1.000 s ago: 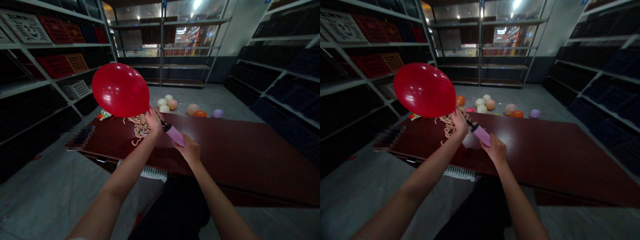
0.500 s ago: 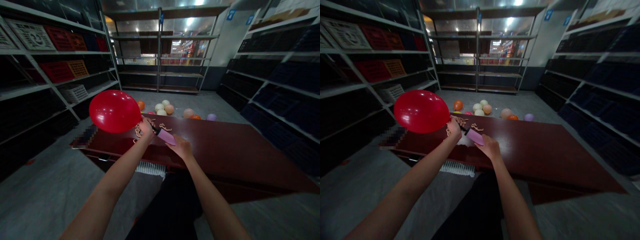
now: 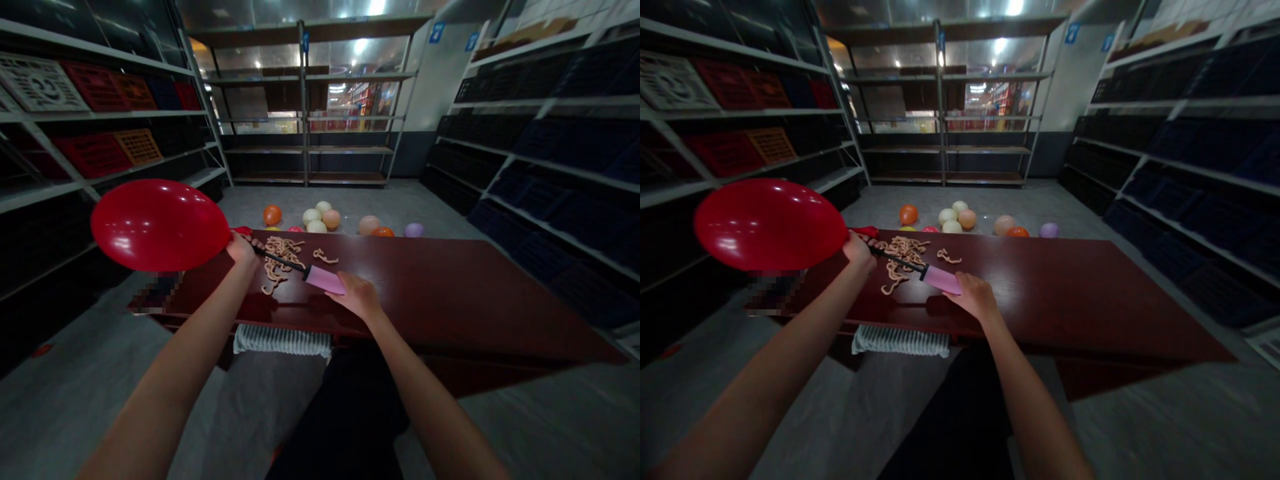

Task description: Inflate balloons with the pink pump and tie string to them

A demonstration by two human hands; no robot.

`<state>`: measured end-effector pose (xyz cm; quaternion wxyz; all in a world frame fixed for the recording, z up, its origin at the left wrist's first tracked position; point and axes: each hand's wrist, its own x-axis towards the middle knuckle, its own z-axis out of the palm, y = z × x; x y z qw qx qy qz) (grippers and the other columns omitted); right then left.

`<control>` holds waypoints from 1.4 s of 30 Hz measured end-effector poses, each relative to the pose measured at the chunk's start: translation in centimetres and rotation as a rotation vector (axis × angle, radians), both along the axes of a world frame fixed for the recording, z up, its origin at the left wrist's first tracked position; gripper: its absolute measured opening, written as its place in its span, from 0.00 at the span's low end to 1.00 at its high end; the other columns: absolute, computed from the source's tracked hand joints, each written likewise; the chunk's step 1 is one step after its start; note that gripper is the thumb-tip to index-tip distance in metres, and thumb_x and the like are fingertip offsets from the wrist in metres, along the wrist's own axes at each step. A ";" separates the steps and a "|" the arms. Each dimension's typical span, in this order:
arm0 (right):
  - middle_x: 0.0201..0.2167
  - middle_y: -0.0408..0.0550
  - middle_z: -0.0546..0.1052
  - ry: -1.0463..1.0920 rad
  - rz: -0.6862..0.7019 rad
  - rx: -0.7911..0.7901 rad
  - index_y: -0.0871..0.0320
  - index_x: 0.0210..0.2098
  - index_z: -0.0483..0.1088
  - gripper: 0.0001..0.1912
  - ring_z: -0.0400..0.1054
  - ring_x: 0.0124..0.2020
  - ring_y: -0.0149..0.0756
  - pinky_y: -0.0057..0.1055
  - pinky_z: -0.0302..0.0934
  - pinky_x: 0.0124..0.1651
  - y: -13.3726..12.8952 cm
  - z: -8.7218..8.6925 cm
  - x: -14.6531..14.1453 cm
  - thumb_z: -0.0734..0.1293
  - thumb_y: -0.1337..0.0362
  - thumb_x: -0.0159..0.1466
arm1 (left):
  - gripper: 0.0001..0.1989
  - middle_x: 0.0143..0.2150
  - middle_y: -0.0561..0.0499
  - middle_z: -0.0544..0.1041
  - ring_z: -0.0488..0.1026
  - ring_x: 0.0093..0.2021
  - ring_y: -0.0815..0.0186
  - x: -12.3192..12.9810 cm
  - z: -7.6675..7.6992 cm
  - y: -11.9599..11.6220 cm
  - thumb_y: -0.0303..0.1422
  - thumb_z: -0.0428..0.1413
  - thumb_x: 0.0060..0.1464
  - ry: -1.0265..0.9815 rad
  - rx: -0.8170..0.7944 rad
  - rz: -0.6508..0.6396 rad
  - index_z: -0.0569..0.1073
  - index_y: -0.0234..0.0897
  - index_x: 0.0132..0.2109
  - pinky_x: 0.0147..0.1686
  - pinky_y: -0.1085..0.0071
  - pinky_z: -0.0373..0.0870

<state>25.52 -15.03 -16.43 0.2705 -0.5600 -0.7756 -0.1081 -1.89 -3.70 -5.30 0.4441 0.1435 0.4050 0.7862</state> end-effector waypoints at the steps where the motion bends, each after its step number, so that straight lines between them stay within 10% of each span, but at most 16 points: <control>1: 0.40 0.51 0.82 -0.001 -0.003 0.003 0.56 0.47 0.74 0.22 0.76 0.38 0.41 0.32 0.62 0.37 0.0 0.0 0.0 0.71 0.46 0.63 | 0.17 0.18 0.61 0.55 0.53 0.13 0.75 -0.1 0.1 0.3 0.34 0.46 0.67 -0.005 -0.007 0.023 0.54 0.40 0.27 0.14 0.76 0.51; 12: 0.36 0.50 0.82 0.073 -0.158 0.067 0.58 0.46 0.75 0.22 0.76 0.35 0.40 0.31 0.56 0.33 0.6 -0.1 0.8 0.70 0.47 0.63 | 0.22 0.18 0.61 0.54 0.54 0.14 0.76 5.1 1.3 2.0 0.45 0.50 0.67 -0.015 0.135 0.085 0.54 0.40 0.28 0.15 0.78 0.52; 23: 0.36 0.52 0.82 0.070 -0.241 0.073 0.59 0.46 0.73 0.23 0.76 0.34 0.40 0.32 0.52 0.31 0.8 -0.2 0.9 0.67 0.45 0.65 | 0.22 0.16 0.61 0.56 0.55 0.12 0.76 15.3 -2.4 -1.4 0.43 0.52 0.65 0.019 0.186 -0.165 0.56 0.40 0.27 0.14 0.77 0.52; 42: 0.39 0.49 0.82 -0.062 -0.007 0.029 0.56 0.47 0.74 0.22 0.77 0.38 0.39 0.30 0.58 0.34 0.2 -0.2 0.4 0.70 0.46 0.64 | 0.20 0.16 0.60 0.58 0.56 0.13 0.75 4.9 -2.7 -2.4 0.37 0.49 0.67 -0.023 -0.025 -0.015 0.56 0.41 0.26 0.16 0.76 0.54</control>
